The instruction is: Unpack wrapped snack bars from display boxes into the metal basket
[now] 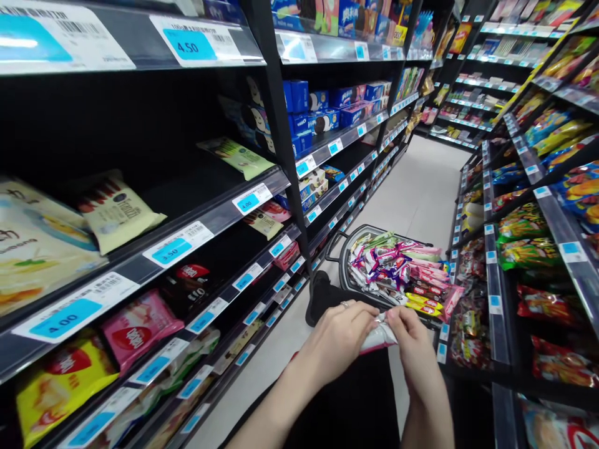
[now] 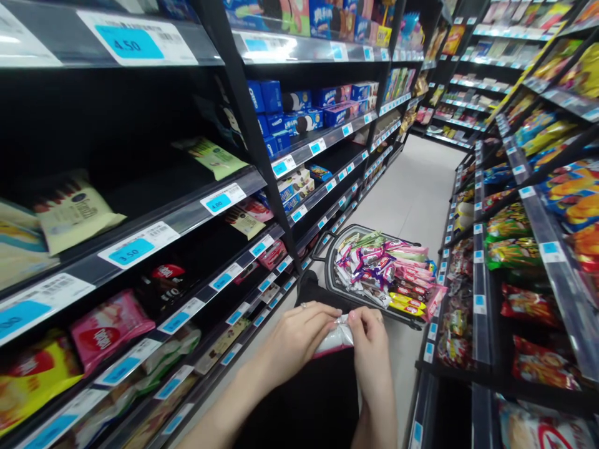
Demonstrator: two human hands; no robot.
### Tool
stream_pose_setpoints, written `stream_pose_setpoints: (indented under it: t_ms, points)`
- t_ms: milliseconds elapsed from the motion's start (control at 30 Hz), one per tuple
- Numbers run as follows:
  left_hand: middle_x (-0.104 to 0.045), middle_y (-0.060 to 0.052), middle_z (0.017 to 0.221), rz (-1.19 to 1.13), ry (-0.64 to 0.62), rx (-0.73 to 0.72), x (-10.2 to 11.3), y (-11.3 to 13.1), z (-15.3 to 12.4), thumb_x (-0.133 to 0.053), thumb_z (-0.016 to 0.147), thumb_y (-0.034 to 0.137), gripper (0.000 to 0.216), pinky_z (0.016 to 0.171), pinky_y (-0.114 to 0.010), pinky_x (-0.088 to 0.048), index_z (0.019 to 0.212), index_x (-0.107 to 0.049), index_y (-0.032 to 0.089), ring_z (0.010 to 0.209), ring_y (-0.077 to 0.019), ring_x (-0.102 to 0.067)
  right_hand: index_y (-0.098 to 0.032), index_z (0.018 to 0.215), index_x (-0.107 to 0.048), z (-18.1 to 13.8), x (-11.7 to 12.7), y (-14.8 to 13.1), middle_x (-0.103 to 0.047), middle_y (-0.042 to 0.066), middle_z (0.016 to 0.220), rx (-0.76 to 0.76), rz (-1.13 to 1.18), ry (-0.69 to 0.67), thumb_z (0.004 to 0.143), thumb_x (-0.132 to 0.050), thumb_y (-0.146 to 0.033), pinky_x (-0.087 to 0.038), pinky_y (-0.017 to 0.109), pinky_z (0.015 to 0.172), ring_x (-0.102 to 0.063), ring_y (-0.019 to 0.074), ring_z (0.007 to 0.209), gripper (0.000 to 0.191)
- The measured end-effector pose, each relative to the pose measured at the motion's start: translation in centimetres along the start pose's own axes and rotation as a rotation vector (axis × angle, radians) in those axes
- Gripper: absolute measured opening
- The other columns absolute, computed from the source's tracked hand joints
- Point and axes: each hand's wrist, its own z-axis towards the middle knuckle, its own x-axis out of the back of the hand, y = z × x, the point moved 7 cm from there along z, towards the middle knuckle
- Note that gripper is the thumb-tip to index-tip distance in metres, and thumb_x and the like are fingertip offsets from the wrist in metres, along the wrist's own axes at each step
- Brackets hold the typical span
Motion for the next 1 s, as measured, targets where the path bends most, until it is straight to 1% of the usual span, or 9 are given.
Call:
stream_pose_setpoints:
  t_ms: [100,233,333,433,533,633,700,833,1000]
  points:
    - [-0.073,-0.004,0.091,-0.127,0.043,0.112,0.1,-0.9,-0.3,-0.048,0.095,0.016,0.020,0.073,-0.030,-0.052,0.088,-0.067,0.015,0.079,-0.0178,-0.068,-0.021,0.065,-0.059,-1.2,-0.4,-0.3,-0.052,0.001,0.071,0.026,0.014,0.092,0.082,-0.056,-0.056,-0.039,0.031,0.066,-0.048,0.0189,0.070,0.039]
    - [-0.075,-0.001,0.089,-0.268,-0.057,0.397,-0.8,-2.5,-0.5,-0.057,0.089,0.017,0.018,0.078,-0.025,-0.049,0.080,-0.072,0.018,0.083,-0.0159,-0.069,-0.021,0.067,-0.059,-1.8,-0.7,0.1,-0.051,0.001,0.073,0.022,0.040,0.084,0.082,-0.055,-0.056,-0.039,0.031,0.067,-0.047,0.0188,0.071,0.039]
    - [-0.076,-0.001,0.083,-0.255,-0.090,0.599,-1.1,-3.1,-0.9,-0.061,0.085,0.020,0.020,0.072,-0.024,-0.046,0.070,-0.073,0.019,0.080,-0.0168,-0.069,-0.020,0.062,-0.057,-1.7,-0.3,1.2,-0.049,-0.001,0.066,-0.030,0.033,0.055,0.079,-0.060,-0.058,-0.036,0.029,0.063,-0.045,0.0174,0.066,0.041]
    - [-0.076,-0.002,0.076,-0.214,-0.113,0.706,-1.1,-3.0,-1.1,-0.063,0.083,0.025,0.021,0.065,-0.026,-0.041,0.066,-0.074,0.020,0.072,-0.0186,-0.069,-0.020,0.055,-0.052,-1.6,0.1,2.0,-0.045,-0.003,0.058,-0.090,0.045,0.034,0.075,-0.064,-0.059,-0.034,0.027,0.057,-0.042,0.0152,0.060,0.046]
    - [-0.074,-0.004,0.068,-0.189,-0.129,0.782,-0.8,-3.0,-1.5,-0.064,0.079,0.028,0.022,0.062,-0.027,-0.037,0.062,-0.074,0.019,0.067,-0.0200,-0.066,-0.019,0.052,-0.051,-1.8,0.2,2.4,-0.044,-0.004,0.054,-0.132,0.096,0.012,0.071,-0.069,-0.059,-0.032,0.025,0.053,-0.040,0.0134,0.056,0.047]
    - [-0.072,-0.004,0.063,-0.222,-0.124,0.823,-0.5,-3.4,-2.0,-0.067,0.075,0.030,0.022,0.060,-0.027,-0.036,0.058,-0.072,0.017,0.064,-0.0204,-0.063,-0.018,0.055,-0.056,-2.1,0.2,2.7,-0.048,-0.003,0.055,-0.159,0.181,0.005,0.067,-0.073,-0.057,-0.035,0.025,0.053,-0.043,0.0128,0.055,0.045]
    - [-0.072,-0.003,0.065,-0.309,-0.136,0.809,-0.7,-3.6,-2.2,-0.069,0.073,0.029,0.018,0.057,-0.025,-0.036,0.060,-0.072,0.017,0.062,-0.0181,-0.062,-0.017,0.059,-0.059,-2.1,0.2,3.0,-0.052,-0.003,0.056,-0.178,0.256,-0.008,0.066,-0.075,-0.056,-0.037,0.024,0.053,-0.045,0.0127,0.055,0.043]
    - [-0.075,0.000,0.077,-0.512,-0.151,0.729,-1.5,-3.6,-2.1,-0.069,0.074,0.024,0.010,0.055,-0.020,-0.039,0.070,-0.072,0.016,0.064,-0.0133,-0.062,-0.015,0.065,-0.065,-2.1,0.1,3.4,-0.061,0.001,0.060,-0.230,0.414,-0.009,0.061,-0.082,-0.051,-0.043,0.025,0.053,-0.053,0.0135,0.055,0.040]
    - [-0.073,-0.002,0.077,-0.668,-0.191,0.654,-1.5,-2.4,-1.8,-0.071,0.076,0.028,0.016,0.062,-0.020,-0.047,0.083,-0.071,0.014,0.071,-0.0158,-0.066,-0.016,0.064,-0.061,-2.4,0.7,3.1,-0.066,0.003,0.061,-0.293,0.571,0.075,0.053,-0.089,-0.040,-0.051,0.027,0.053,-0.062,0.0163,0.054,0.039]
